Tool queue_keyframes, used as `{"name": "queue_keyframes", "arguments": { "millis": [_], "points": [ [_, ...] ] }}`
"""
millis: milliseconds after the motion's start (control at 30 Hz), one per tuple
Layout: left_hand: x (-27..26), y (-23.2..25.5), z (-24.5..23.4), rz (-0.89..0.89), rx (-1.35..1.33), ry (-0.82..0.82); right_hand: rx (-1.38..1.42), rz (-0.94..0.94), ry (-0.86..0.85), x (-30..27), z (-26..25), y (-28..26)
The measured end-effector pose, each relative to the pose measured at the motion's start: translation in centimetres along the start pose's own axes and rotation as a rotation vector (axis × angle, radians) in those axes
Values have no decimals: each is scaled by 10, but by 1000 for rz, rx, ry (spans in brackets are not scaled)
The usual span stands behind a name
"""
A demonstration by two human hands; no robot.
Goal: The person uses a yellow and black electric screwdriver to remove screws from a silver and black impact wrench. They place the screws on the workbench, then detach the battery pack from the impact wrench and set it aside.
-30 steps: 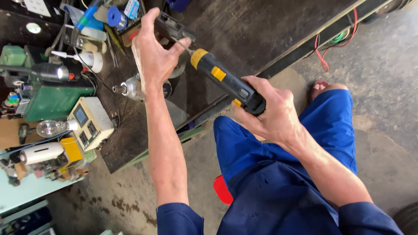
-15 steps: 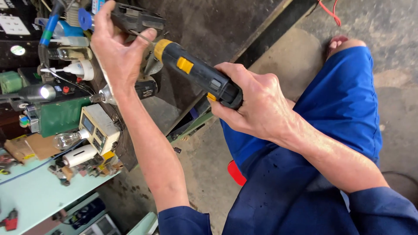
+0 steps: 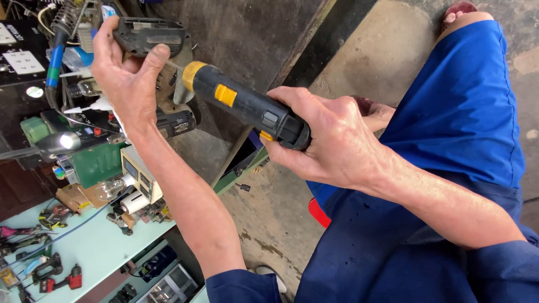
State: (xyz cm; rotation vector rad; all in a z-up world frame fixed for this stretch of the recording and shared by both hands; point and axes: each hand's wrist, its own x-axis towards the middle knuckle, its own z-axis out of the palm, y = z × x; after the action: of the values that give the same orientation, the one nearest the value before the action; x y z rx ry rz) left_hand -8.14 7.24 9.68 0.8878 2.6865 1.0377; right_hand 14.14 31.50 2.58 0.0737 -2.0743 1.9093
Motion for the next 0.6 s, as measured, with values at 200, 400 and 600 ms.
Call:
{"name": "queue_keyframes", "arguments": {
  "millis": [200,400,600],
  "points": [
    [-2,3,7,22,6,48,10,5,-33,8,8,-5],
    [-3,4,9,40,-12,54,7,28,-3,10,11,-9],
    [-5,1,11,44,1,75,-32,-28,-12,13,9,-1]
  ]
}}
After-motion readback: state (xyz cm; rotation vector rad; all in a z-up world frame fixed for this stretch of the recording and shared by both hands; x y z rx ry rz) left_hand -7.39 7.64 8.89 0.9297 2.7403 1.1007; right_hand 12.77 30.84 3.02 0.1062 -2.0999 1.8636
